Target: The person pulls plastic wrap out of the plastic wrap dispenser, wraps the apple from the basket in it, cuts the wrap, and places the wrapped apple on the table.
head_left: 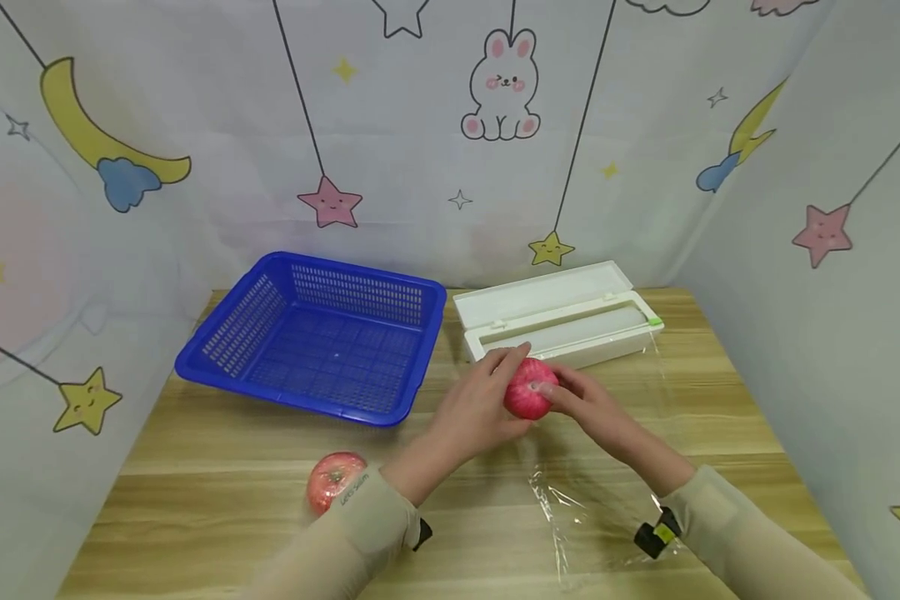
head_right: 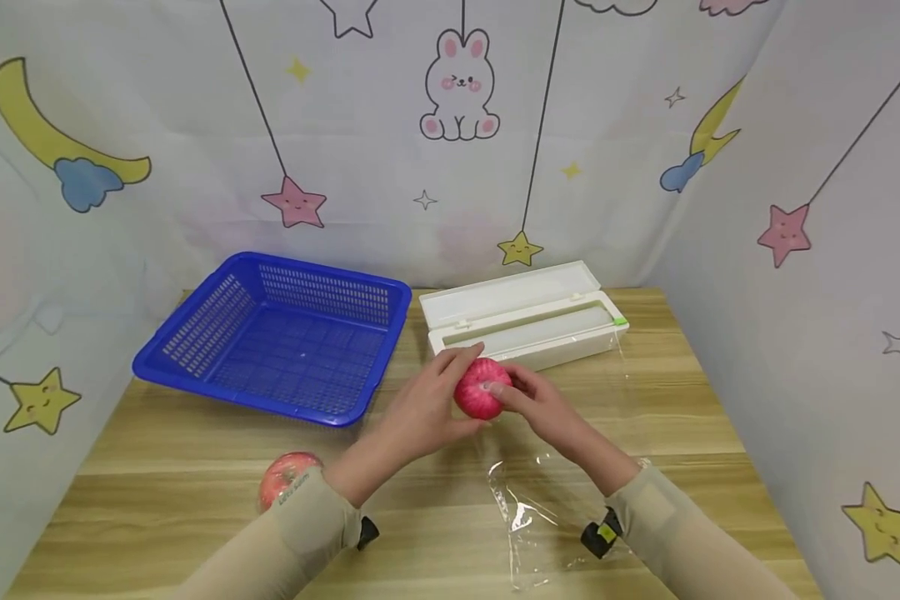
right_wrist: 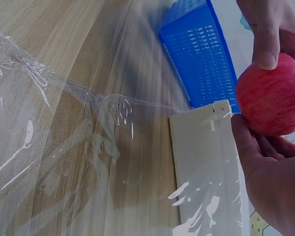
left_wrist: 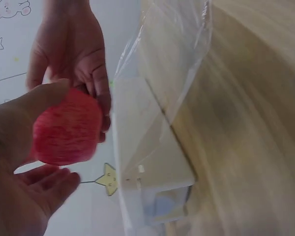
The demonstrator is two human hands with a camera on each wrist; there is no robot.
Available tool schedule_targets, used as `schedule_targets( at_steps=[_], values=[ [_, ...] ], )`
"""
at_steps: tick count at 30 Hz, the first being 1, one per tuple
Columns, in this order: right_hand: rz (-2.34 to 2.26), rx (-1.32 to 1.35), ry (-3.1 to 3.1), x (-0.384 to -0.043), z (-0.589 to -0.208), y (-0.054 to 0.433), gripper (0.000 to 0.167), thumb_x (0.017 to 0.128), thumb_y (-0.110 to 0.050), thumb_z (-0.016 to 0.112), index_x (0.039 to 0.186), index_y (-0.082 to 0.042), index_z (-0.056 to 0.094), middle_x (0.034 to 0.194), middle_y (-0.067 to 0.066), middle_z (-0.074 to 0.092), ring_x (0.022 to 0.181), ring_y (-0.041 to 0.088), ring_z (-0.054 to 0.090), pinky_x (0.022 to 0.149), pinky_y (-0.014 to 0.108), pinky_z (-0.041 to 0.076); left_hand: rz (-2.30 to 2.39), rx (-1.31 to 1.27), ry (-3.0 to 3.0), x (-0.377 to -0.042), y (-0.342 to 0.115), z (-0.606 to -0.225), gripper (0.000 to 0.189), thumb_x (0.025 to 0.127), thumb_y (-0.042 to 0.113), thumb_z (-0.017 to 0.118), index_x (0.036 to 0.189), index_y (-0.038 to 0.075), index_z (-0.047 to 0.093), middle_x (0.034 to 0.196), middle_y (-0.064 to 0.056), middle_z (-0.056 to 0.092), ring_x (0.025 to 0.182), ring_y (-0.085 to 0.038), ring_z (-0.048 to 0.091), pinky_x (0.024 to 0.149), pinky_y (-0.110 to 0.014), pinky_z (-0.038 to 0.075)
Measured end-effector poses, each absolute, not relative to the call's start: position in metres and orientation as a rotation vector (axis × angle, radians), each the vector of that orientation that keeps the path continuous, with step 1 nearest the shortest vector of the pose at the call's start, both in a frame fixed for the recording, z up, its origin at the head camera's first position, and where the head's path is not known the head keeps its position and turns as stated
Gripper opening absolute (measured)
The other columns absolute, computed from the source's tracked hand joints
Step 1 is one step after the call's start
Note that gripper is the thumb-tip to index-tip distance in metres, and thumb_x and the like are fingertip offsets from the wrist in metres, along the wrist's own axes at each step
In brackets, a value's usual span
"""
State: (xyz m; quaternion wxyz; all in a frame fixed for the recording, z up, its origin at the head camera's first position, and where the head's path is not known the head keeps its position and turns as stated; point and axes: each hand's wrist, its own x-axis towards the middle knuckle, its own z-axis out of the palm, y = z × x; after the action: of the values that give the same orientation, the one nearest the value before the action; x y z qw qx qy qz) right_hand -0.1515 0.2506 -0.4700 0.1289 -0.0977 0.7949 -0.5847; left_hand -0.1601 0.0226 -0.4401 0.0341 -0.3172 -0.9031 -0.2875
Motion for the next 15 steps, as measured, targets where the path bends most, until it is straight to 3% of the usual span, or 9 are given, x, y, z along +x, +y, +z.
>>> schedule_targets(
  at_steps=[8, 15],
  values=[
    [-1.781, -0.259, 2.231, -0.148, -0.471, 0.259, 0.056, 0.111, -0.026, 0.055, 0.154, 0.008, 0.046, 0.152, 0.029, 0.052, 0.127, 0.019, 0.063, 0.102, 0.025, 0.054, -1.191, -0.969, -2.572, -0.154, 0.025, -0.466, 0.091, 0.083, 0.03, 0.095, 0.158, 0.009, 0.047, 0.154, -0.011, 0.057, 0.14, -0.029, 0.058, 0.111, -0.048, 0.052],
    [-1.787, -0.297, 2.226, -0.141, -0.473, 0.266, 0.053, 0.113, -0.022, 0.053, 0.155, 0.009, 0.045, 0.153, 0.031, 0.05, 0.123, 0.009, 0.063, 0.101, 0.025, 0.056, -1.278, -0.97, -2.481, -0.152, 0.034, -0.481, 0.085, 0.083, 0.024, 0.095, 0.154, 0.009, 0.052, 0.147, -0.01, 0.062, 0.136, -0.026, 0.06, 0.111, -0.043, 0.052]
  ],
)
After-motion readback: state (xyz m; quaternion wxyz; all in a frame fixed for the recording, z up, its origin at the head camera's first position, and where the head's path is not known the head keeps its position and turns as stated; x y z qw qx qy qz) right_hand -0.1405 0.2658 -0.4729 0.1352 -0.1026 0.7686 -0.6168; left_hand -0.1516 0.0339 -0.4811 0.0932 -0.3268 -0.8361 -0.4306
